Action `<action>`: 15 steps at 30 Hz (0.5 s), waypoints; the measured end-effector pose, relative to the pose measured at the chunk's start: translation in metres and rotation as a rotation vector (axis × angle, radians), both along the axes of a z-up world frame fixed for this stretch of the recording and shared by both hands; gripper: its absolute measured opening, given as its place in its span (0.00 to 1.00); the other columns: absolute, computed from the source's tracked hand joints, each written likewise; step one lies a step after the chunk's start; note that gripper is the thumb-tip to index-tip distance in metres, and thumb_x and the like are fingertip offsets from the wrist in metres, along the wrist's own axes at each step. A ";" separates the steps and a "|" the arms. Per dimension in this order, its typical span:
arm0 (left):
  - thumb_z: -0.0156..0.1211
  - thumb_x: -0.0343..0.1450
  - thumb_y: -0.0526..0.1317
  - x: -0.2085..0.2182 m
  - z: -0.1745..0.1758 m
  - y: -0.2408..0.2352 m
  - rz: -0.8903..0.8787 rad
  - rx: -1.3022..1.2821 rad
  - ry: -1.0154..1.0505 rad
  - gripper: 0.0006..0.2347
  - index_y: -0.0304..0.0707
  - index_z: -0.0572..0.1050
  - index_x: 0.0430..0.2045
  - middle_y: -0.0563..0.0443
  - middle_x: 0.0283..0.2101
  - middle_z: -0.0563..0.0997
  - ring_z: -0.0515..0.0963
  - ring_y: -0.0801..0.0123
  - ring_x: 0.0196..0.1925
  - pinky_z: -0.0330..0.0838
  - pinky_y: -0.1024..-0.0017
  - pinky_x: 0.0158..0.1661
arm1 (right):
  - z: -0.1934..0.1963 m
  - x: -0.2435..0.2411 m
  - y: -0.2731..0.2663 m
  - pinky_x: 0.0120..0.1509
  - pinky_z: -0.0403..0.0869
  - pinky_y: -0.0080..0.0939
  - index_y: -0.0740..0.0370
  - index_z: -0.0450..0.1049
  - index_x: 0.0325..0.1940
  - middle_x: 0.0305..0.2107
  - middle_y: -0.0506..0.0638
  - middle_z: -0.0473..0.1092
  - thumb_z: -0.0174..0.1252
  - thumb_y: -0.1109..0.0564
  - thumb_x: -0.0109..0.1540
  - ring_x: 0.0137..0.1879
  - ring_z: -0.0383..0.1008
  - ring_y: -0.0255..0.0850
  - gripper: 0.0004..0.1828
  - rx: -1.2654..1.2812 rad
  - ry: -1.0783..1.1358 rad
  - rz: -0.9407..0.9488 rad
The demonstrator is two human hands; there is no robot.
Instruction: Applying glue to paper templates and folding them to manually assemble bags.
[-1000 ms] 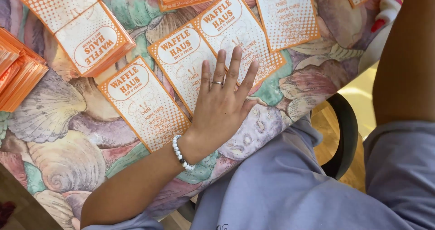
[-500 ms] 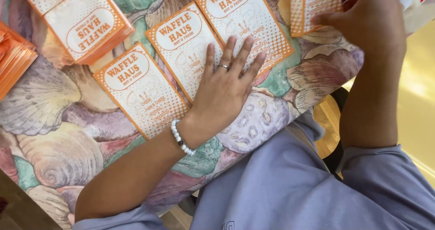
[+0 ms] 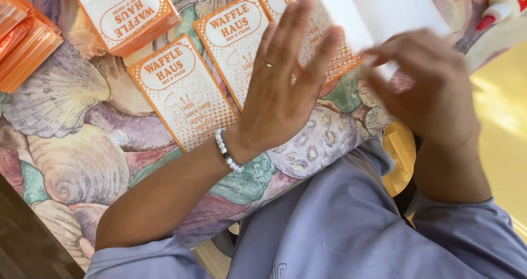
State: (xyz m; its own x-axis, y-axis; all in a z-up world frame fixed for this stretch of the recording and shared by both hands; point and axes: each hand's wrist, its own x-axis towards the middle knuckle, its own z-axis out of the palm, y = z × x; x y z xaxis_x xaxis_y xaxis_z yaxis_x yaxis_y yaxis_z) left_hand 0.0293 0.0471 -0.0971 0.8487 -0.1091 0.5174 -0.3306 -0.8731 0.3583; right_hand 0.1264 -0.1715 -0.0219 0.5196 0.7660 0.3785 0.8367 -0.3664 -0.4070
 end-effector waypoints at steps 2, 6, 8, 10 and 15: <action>0.50 0.89 0.34 0.008 0.015 0.004 -0.079 0.064 -0.006 0.16 0.46 0.59 0.72 0.37 0.79 0.49 0.54 0.42 0.84 0.59 0.37 0.82 | -0.008 -0.001 -0.006 0.59 0.75 0.52 0.73 0.77 0.57 0.45 0.62 0.77 0.70 0.55 0.62 0.52 0.77 0.55 0.23 -0.032 0.082 0.115; 0.56 0.77 0.29 0.017 0.005 0.004 -0.278 0.206 0.058 0.08 0.35 0.81 0.46 0.35 0.66 0.75 0.70 0.43 0.71 0.51 0.45 0.73 | -0.033 0.014 -0.032 0.76 0.71 0.65 0.81 0.68 0.68 0.63 0.75 0.69 0.53 0.45 0.66 0.69 0.71 0.68 0.37 -0.095 0.151 0.191; 0.51 0.77 0.33 0.017 0.000 0.002 -0.301 0.239 0.114 0.10 0.35 0.79 0.49 0.36 0.65 0.75 0.72 0.46 0.68 0.57 0.49 0.70 | -0.050 0.018 -0.045 0.78 0.67 0.66 0.82 0.64 0.72 0.65 0.77 0.66 0.48 0.48 0.71 0.72 0.67 0.70 0.35 -0.128 0.097 0.129; 0.47 0.77 0.36 0.017 -0.003 0.000 -0.329 0.271 0.168 0.13 0.36 0.76 0.52 0.37 0.63 0.76 0.75 0.48 0.66 0.64 0.53 0.67 | -0.064 0.021 -0.059 0.81 0.63 0.68 0.83 0.60 0.75 0.68 0.79 0.63 0.42 0.51 0.76 0.75 0.63 0.72 0.32 -0.161 0.043 0.062; 0.42 0.78 0.36 0.014 -0.007 -0.003 -0.439 0.330 0.216 0.20 0.35 0.70 0.65 0.38 0.73 0.65 0.62 0.46 0.75 0.46 0.42 0.73 | -0.082 0.027 -0.092 0.81 0.60 0.68 0.79 0.61 0.79 0.73 0.74 0.60 0.43 0.56 0.78 0.79 0.59 0.66 0.29 -0.278 -0.019 -0.095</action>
State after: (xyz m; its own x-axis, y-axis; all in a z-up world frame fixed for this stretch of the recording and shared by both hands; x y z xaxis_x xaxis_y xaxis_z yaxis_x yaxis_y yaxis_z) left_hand 0.0434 0.0441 -0.1038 0.7699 -0.6004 0.2164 -0.6364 -0.7475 0.1902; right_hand 0.1529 -0.2633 -0.1037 0.5886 0.7900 0.1717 0.8000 -0.5386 -0.2645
